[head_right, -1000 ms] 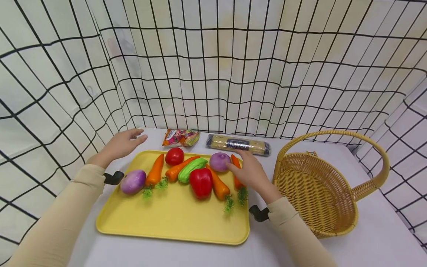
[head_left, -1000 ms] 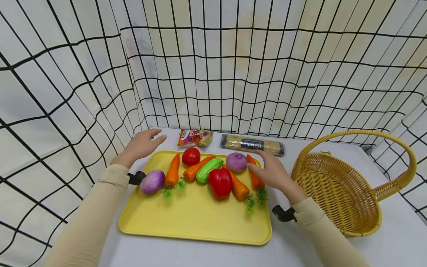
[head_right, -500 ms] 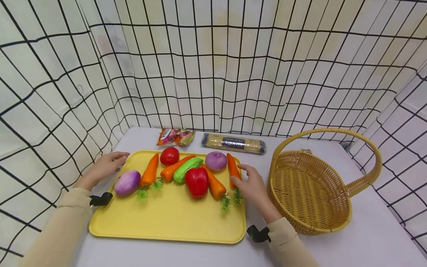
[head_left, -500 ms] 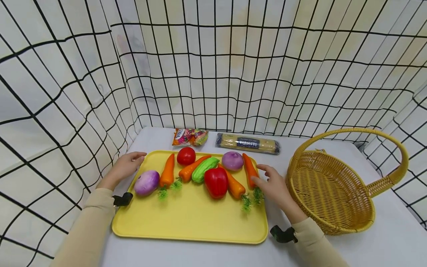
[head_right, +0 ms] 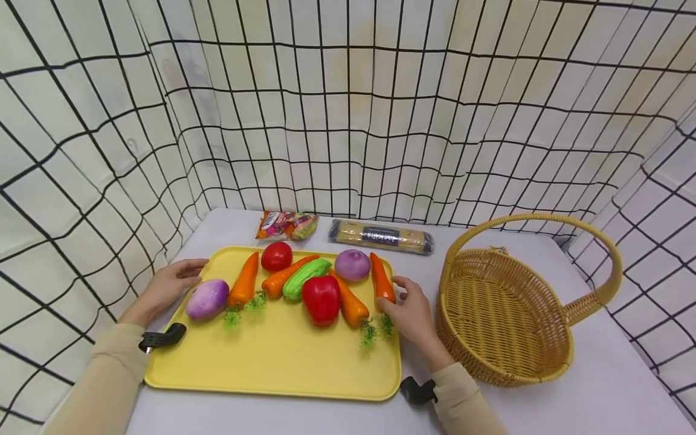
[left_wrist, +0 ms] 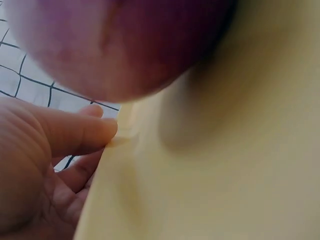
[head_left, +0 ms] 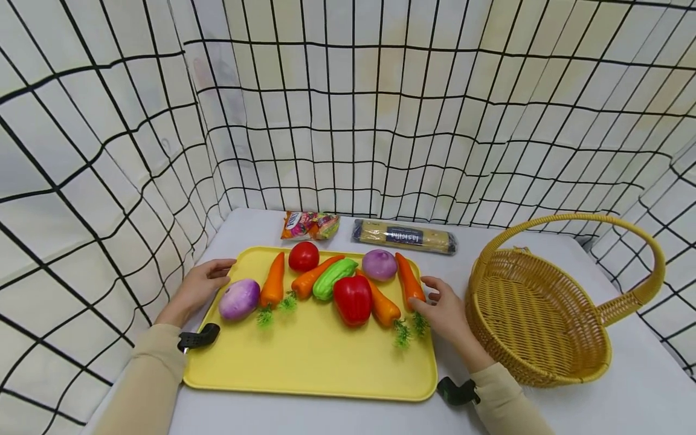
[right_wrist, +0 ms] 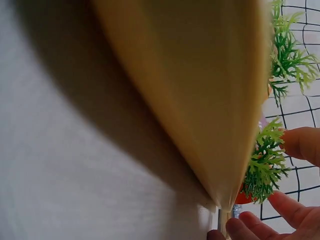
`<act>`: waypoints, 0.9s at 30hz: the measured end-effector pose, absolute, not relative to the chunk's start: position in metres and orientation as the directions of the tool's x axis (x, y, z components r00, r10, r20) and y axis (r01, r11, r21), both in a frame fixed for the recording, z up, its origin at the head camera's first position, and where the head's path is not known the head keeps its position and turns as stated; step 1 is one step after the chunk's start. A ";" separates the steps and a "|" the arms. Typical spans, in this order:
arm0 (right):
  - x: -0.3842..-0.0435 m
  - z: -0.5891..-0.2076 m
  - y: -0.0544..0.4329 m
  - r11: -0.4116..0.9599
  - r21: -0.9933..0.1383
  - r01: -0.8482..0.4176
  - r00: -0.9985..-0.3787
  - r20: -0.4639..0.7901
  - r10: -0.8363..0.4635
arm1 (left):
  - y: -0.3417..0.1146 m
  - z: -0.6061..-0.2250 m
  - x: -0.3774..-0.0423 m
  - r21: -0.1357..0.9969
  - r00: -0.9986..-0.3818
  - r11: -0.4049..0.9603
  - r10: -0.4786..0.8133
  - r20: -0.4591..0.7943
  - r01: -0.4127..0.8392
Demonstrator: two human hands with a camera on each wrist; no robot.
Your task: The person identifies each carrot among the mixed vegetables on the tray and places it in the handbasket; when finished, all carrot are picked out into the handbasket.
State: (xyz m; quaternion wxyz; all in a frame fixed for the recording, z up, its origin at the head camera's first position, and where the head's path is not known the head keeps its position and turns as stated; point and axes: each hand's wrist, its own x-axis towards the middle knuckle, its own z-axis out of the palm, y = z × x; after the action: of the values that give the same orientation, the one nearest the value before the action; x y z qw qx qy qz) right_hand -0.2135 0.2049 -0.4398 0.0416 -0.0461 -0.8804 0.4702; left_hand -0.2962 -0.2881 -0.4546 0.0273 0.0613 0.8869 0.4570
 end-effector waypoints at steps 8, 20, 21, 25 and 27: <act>-0.219 -0.446 0.201 0.597 -0.802 0.027 -0.992 0.050 0.112 | -0.287 -0.458 -0.294 0.807 -0.992 0.581 0.115 0.045 0.104; -0.223 -0.447 0.196 0.743 -0.669 0.013 -0.985 0.119 0.125 | -0.285 -0.458 -0.297 0.796 -0.992 0.597 0.117 0.044 0.106; -0.222 -0.447 0.196 0.743 -0.669 0.015 -0.984 0.120 0.128 | -0.285 -0.458 -0.297 0.795 -0.992 0.597 0.115 0.043 0.104; -0.221 -0.445 0.194 0.733 -0.679 0.037 -0.981 0.116 0.157 | -0.286 -0.459 -0.296 0.795 -0.993 0.599 0.113 0.038 0.099; -0.220 -0.444 0.194 0.722 -0.690 0.051 -0.978 0.113 0.176 | -0.285 -0.459 -0.296 0.799 -0.992 0.593 0.118 0.039 0.102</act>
State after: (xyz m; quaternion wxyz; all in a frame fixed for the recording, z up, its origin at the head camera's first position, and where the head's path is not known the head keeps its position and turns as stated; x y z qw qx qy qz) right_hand -0.2205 0.1938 -0.4443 0.0857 -0.0614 -0.9241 0.3674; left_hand -0.2957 -0.2853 -0.4587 0.0089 0.0618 0.8925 0.4468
